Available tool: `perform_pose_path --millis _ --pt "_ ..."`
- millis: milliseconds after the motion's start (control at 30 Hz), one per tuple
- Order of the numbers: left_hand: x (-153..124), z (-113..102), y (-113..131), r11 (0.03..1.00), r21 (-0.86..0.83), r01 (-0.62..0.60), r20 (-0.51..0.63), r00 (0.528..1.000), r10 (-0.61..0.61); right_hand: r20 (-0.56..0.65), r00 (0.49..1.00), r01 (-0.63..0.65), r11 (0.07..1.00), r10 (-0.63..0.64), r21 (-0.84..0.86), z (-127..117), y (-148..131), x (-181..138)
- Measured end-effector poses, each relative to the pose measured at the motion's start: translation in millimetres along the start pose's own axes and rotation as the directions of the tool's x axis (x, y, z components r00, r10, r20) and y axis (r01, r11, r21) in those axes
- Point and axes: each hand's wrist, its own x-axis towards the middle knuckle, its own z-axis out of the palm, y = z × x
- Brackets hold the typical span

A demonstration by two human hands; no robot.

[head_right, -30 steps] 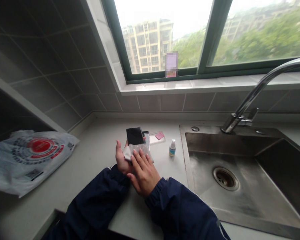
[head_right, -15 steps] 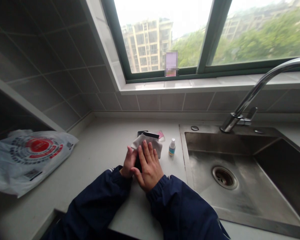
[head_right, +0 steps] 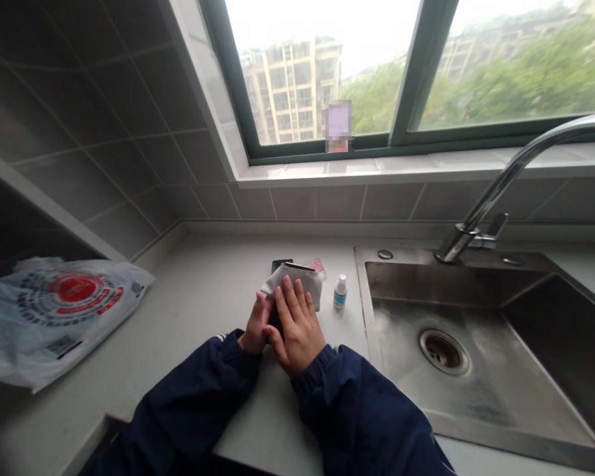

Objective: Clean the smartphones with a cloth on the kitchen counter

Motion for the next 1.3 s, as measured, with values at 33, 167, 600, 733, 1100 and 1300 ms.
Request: perform_pose_path --millis 33,167,600,733,1100,1300 --pt "0.9 -0.3 0.9 0.995 -0.084 0.049 -0.042 0.998 -0.053 0.026 0.999 0.03 1.0 -0.03 0.01 0.8 -1.4 -0.8" --pt "5.4 0.4 8.5 0.955 -0.295 0.035 -0.221 0.97 -0.104 0.099 0.988 0.114 0.992 -0.118 0.048 4.0 -7.5 -4.5" --pt "8.4 1.9 34.7 0.967 -0.242 -0.076 -0.339 0.941 -0.011 0.106 0.971 0.197 0.968 -0.214 0.156 1.5 -13.3 -4.8" --pt "9.2 0.1 35.2 0.961 -0.264 -0.087 -0.339 0.941 -0.008 0.067 0.973 0.207 0.963 -0.221 0.173 1.5 -14.2 -4.5" --pt "8.5 0.2 34.1 0.961 -0.262 -0.086 -0.334 0.943 -0.007 0.081 0.972 0.201 0.962 -0.219 0.186 3.6 -13.7 -5.7" --pt "8.4 4.3 27.6 0.959 -0.27 -0.082 -0.297 0.955 -0.002 0.157 0.972 0.156 0.981 -0.174 0.118 7.3 -11.9 -7.4"
